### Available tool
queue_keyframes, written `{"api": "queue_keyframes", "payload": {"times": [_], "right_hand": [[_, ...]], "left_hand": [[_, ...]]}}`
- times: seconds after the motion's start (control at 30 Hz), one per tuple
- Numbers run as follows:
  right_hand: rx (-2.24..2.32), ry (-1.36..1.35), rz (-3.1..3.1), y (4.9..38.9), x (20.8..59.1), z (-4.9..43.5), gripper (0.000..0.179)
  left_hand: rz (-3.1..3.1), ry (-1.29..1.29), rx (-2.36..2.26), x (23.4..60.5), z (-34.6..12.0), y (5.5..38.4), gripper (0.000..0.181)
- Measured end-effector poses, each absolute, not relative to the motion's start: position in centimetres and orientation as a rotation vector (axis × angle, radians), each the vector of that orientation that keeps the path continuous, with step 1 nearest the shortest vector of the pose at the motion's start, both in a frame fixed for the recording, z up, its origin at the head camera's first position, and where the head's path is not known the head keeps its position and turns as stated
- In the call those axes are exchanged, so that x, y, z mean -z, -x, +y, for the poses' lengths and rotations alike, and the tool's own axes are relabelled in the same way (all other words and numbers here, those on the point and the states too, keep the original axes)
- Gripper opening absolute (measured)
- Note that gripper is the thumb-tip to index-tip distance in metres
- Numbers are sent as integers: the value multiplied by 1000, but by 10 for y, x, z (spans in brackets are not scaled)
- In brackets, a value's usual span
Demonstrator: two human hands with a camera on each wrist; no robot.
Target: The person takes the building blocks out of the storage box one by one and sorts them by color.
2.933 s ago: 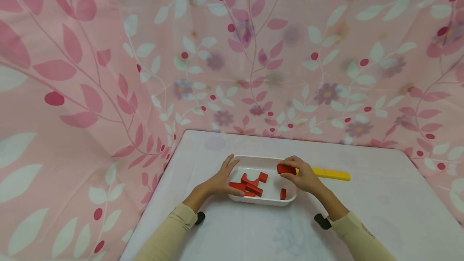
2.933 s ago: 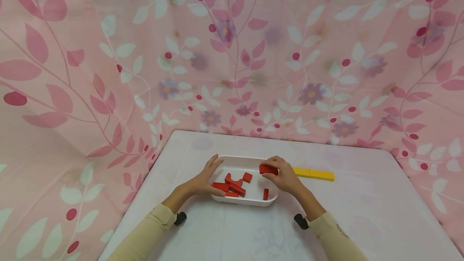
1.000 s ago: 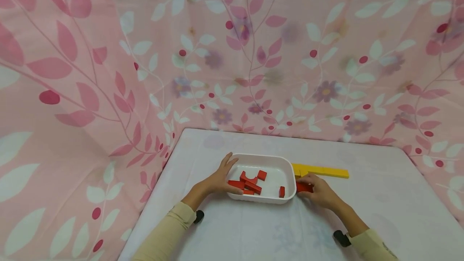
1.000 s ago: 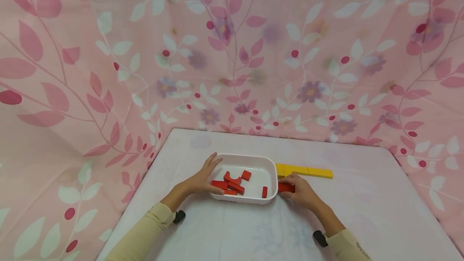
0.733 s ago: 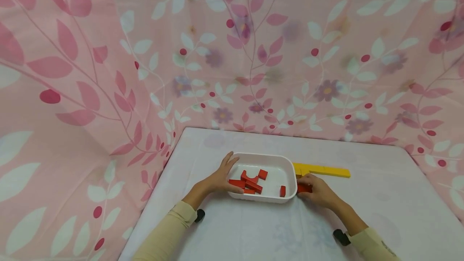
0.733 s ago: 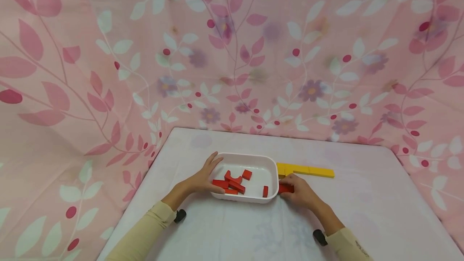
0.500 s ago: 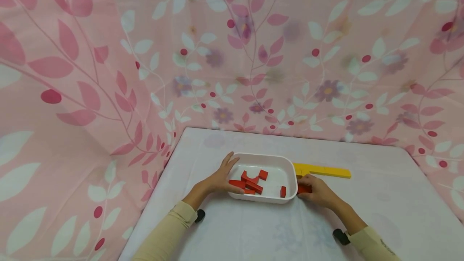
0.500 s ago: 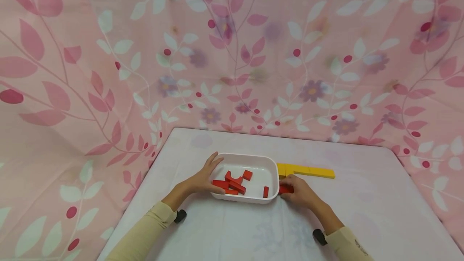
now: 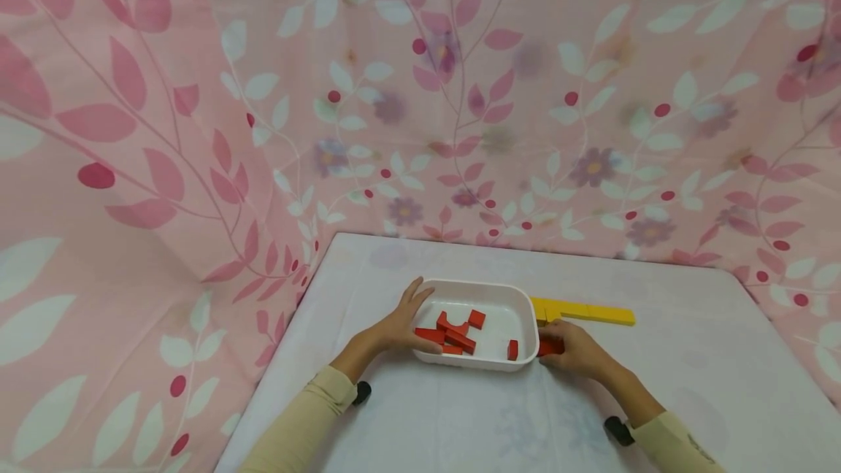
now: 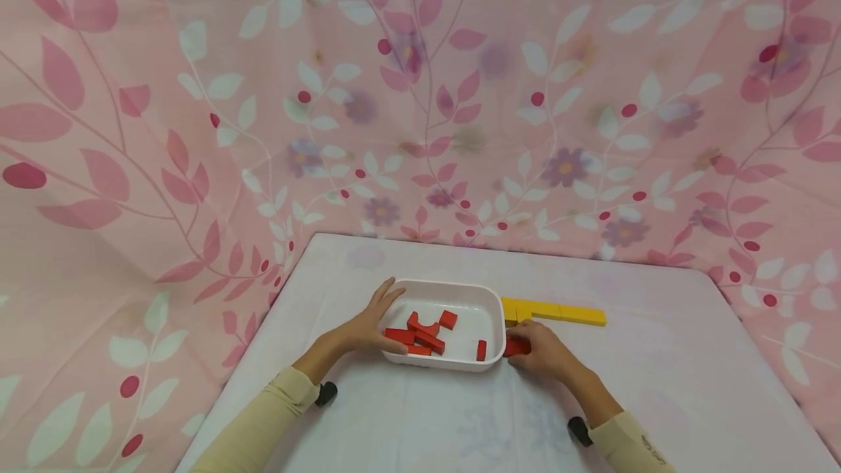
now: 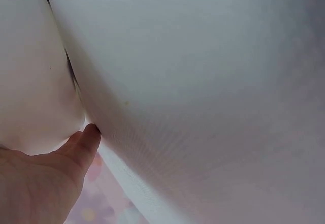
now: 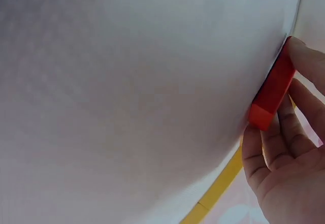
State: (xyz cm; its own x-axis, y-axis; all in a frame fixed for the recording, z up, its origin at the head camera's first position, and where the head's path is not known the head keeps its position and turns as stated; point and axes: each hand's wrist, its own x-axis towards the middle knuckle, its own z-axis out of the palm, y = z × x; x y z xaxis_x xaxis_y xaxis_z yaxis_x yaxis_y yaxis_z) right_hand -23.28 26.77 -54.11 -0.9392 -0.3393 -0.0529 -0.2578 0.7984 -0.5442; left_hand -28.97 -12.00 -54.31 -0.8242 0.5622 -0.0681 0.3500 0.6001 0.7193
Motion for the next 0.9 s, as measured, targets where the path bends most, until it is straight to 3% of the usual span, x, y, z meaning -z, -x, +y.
{"api": "queue_keyframes", "payload": {"times": [0.47, 0.9], "right_hand": [[968, 482, 3011, 227, 509, 272, 44], [1026, 557, 2907, 231, 497, 231, 44]], "left_hand": [[2540, -740, -1057, 540, -120, 288, 118], [2540, -727, -1062, 542, -119, 288, 116]]}}
